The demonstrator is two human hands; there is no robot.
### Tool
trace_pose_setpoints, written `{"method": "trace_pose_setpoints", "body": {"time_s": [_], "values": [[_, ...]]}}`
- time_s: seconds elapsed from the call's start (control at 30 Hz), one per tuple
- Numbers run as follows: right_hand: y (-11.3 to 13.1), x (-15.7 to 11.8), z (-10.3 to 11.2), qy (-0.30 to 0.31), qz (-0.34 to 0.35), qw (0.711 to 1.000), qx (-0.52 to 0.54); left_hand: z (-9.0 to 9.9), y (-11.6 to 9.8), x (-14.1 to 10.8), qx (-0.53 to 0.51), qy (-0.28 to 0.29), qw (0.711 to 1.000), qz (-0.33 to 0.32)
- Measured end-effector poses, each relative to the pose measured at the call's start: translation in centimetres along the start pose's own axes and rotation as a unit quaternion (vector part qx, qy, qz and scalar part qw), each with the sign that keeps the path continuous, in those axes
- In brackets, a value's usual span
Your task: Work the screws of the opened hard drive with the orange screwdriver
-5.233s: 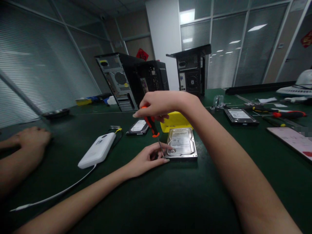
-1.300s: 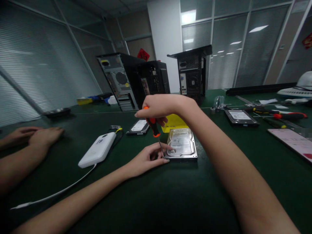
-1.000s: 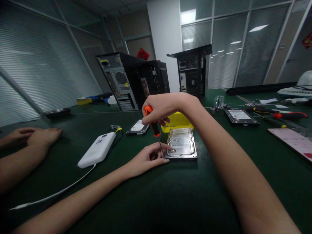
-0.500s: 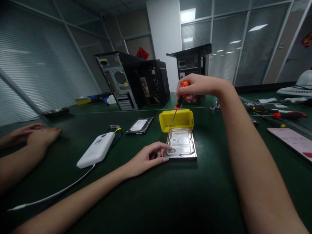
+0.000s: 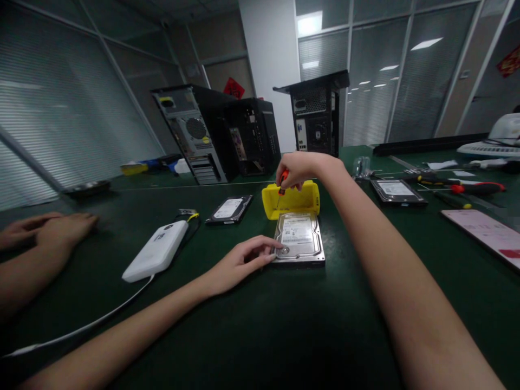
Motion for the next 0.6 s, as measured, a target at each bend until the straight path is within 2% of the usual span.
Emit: {"method": "trace_pose_setpoints", "body": {"time_s": [0.27, 0.43, 0.6], "values": [[-0.5, 0.9, -0.5, -0.012, 0.000, 0.999, -0.044, -0.4, 0.1, 0.0, -0.049, -0.004, 0.999, 0.000], [-0.5, 1.6, -1.0, -0.006, 0.024, 1.000, -0.019, -0.2, 0.3, -0.1, -0.015, -0.003, 1.000, -0.002], [-0.8, 2.1, -1.4, -0.005, 0.015, 1.000, -0.021, -0.2, 0.1, 0.0, -0.010, 0.002, 1.000, -0.005]]}}
Point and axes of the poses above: each hand's wrist, its own x-axis towards the middle knuckle, its own z-axis out of the back of the hand, y = z × x, the point moved 5 cm from there along x, towards the middle knuckle, and after that the axes turned 15 degrees about -z, right-handed, at the moved point
